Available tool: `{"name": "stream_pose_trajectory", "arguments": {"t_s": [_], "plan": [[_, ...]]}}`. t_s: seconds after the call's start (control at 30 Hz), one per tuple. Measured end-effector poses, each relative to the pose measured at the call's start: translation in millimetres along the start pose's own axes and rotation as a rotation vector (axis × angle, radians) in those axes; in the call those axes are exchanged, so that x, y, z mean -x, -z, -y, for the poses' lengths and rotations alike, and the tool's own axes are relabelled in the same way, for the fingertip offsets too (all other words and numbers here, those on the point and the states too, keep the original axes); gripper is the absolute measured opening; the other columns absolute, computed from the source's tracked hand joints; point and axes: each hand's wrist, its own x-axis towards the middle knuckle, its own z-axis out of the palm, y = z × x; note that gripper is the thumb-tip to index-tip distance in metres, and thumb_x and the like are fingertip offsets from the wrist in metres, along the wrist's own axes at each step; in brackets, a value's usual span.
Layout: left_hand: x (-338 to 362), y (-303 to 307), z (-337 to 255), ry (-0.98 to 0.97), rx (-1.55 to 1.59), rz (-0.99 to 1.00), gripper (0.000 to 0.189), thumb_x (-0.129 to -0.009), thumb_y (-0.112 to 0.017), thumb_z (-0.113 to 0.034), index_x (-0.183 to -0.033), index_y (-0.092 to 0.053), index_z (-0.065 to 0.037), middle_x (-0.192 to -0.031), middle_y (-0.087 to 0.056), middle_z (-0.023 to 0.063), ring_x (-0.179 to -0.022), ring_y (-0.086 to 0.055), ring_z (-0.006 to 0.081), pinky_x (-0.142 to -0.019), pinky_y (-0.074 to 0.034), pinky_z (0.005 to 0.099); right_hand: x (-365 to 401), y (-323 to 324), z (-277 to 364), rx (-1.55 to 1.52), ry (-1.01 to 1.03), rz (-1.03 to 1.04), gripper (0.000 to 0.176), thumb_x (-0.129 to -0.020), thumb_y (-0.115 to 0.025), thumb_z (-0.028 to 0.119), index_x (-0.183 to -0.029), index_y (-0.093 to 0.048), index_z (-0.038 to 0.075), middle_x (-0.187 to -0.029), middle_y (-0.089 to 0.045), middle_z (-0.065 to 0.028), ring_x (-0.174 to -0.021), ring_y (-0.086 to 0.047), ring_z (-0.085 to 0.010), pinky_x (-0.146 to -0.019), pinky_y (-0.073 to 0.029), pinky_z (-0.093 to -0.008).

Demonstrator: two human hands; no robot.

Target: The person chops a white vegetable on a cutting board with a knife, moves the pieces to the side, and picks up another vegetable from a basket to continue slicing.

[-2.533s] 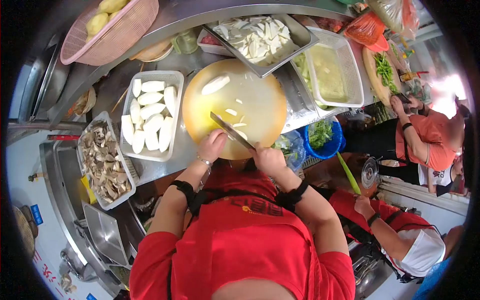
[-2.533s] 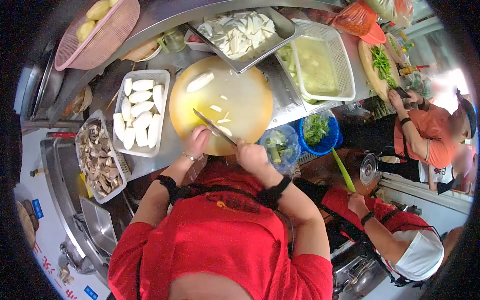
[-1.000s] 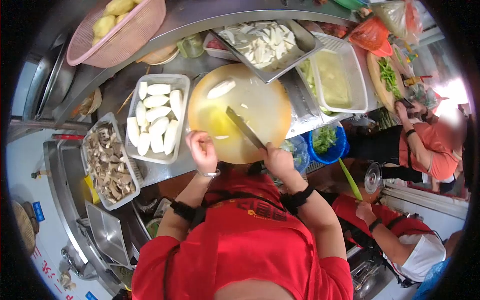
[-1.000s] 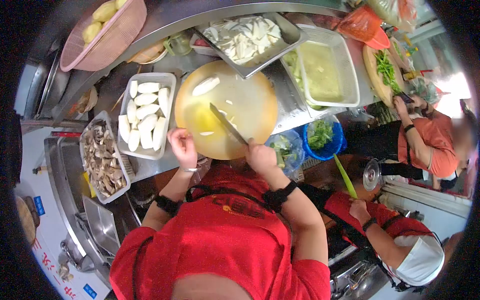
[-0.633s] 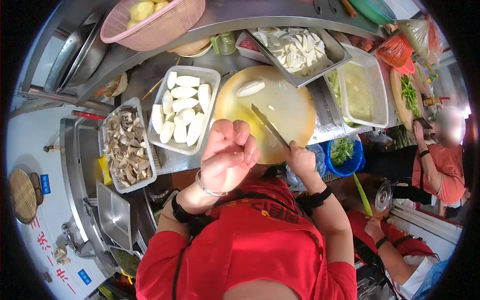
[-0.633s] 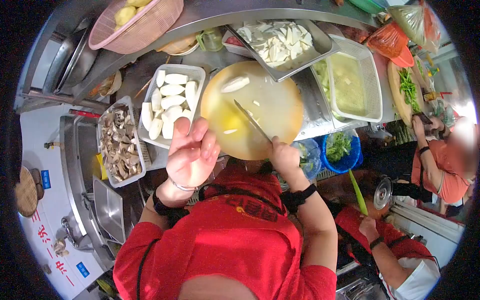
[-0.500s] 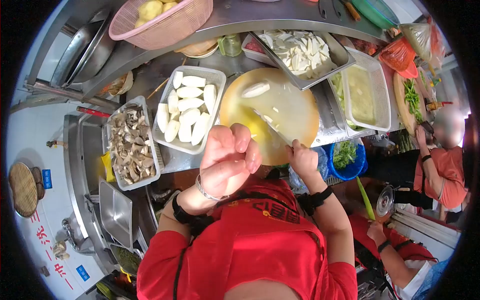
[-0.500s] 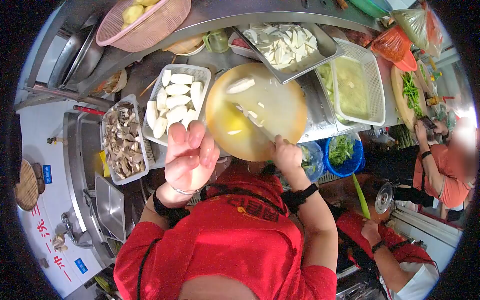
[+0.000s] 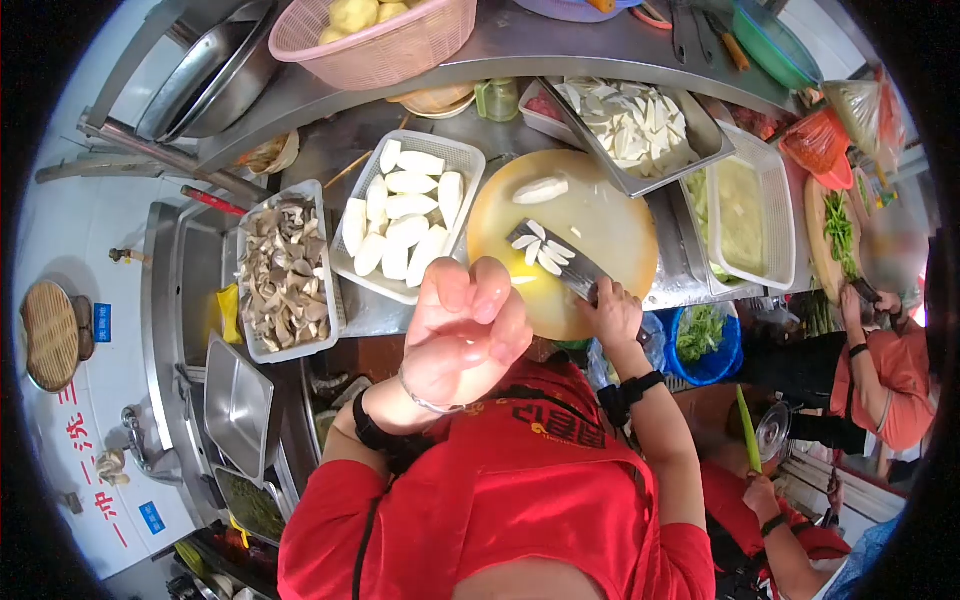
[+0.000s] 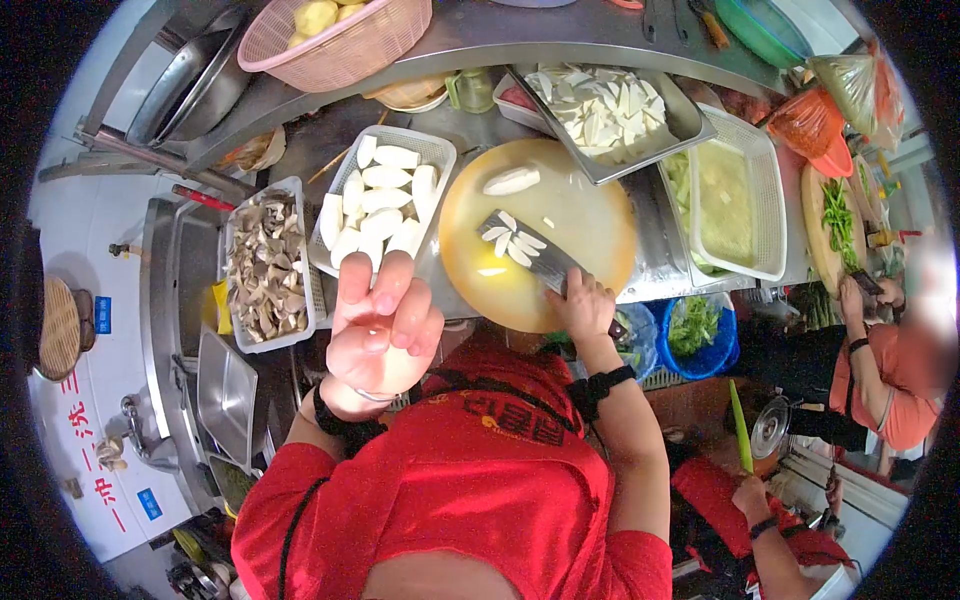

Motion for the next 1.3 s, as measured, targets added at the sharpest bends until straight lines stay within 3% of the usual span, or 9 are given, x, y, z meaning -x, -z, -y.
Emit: {"name": "stream_pose_trajectory", "arguments": {"t_s": [0.27,0.33,0.4,0.53,0.6,0.63,0.77,0.93,1.3], "plan": [[-6,17,11,-0.133,-0.327,-0.146,0.038,-0.064,-0.05,0.018,-0.084,-0.038,-0.013,-0.081,-0.036,0.0002,-0.065,-0.034,0.01,-0.057,-0.031,0.0235,4,20,-1,-0.056,-0.004,-0.039,0.045,-0.065,-0.071,0.042,-0.088,-0.05,0.01,-0.078,-0.059,-0.0091,-0.073,-0.06,-0.0273,-0.067,-0.044,-0.0411],[-3,60,19,-0.172,-0.869,-0.199,0.034,-0.067,-0.046,0.016,-0.092,-0.045,-0.007,-0.085,-0.041,0.004,-0.07,-0.04,0.0126,-0.064,-0.035,0.0234,9,33,-2,-0.074,-0.002,-0.076,0.045,-0.064,-0.072,0.04,-0.09,-0.05,0.01,-0.077,-0.058,-0.0086,-0.072,-0.059,-0.027,-0.066,-0.043,-0.0403],[-2,92,21,-0.179,-1.6,-0.112,0.038,-0.067,-0.045,0.013,-0.101,-0.05,-0.003,-0.098,-0.049,0.0093,-0.082,-0.05,0.0204,-0.075,-0.043,0.0333,13,54,-3,-0.087,0.0,-0.121,0.046,-0.063,-0.074,0.038,-0.091,-0.051,0.01,-0.075,-0.057,-0.0082,-0.071,-0.058,-0.0267,-0.065,-0.043,-0.0395],[-8,97,36,-0.237,-2.007,0.177,0.042,-0.072,-0.057,0.0,-0.114,-0.054,-0.007,-0.122,-0.048,0.0098,-0.108,-0.048,0.027,-0.093,-0.037,0.043,16,105,-7,-0.078,0.029,-0.263,0.049,-0.059,-0.077,0.033,-0.095,-0.053,0.01,-0.074,-0.055,-0.0058,-0.068,-0.056,-0.0246,-0.062,-0.039,-0.0364],[-20,78,49,-0.138,-2.22,0.476,0.053,-0.076,-0.064,-0.02,-0.126,-0.048,-0.015,-0.14,-0.036,0.0049,-0.13,-0.03,0.0284,-0.106,-0.021,0.0473,11,132,-8,-0.105,0.024,-0.39,0.049,-0.058,-0.078,0.032,-0.094,-0.053,0.01,-0.075,-0.054,-0.0044,-0.068,-0.055,-0.0231,-0.062,-0.039,-0.0358],[-26,85,59,-0.09,-2.225,0.625,0.063,-0.077,-0.062,-0.039,-0.134,-0.041,-0.022,-0.146,-0.027,0.0011,-0.137,-0.016,0.026,-0.11,-0.01,0.0458,7,141,-11,-0.1,0.022,-0.439,0.049,-0.056,-0.079,0.031,-0.093,-0.054,0.01,-0.074,-0.053,-0.003,-0.068,-0.055,-0.0221,-0.062,-0.039,-0.0354],[-82,81,96,-0.17,-2.186,0.928,0.074,-0.077,-0.052,-0.055,-0.139,-0.031,-0.019,-0.147,-0.024,0.0015,-0.137,-0.015,0.0235,-0.11,-0.009,0.0456,-11,170,-19,0.01,-0.032,-0.473,0.048,-0.056,-0.078,0.029,-0.093,-0.054,0.011,-0.075,-0.054,-0.0031,-0.069,-0.056,-0.0223,-0.062,-0.039,-0.0343],[-144,93,128,-0.255,-2.14,0.992,0.075,-0.078,-0.049,-0.057,-0.139,-0.03,-0.018,-0.147,-0.023,0.0012,-0.137,-0.016,0.0221,-0.11,-0.009,0.0448,-27,184,-33,0.069,-0.131,-0.491,0.045,-0.058,-0.076,0.027,-0.093,-0.053,0.011,-0.076,-0.055,-0.005,-0.07,-0.057,-0.0234,-0.063,-0.04,-0.0358],[-225,147,147,-0.337,-2.269,0.615,0.069,-0.085,-0.037,-0.06,-0.135,-0.036,-0.012,-0.145,-0.028,0.0057,-0.135,-0.02,0.0244,-0.109,-0.012,0.0474,-26,198,-73,0.178,-0.224,-0.363,0.049,-0.059,-0.076,0.027,-0.098,-0.052,0.01,-0.077,-0.059,-0.0073,-0.072,-0.061,-0.025,-0.065,-0.043,-0.0363]]}}
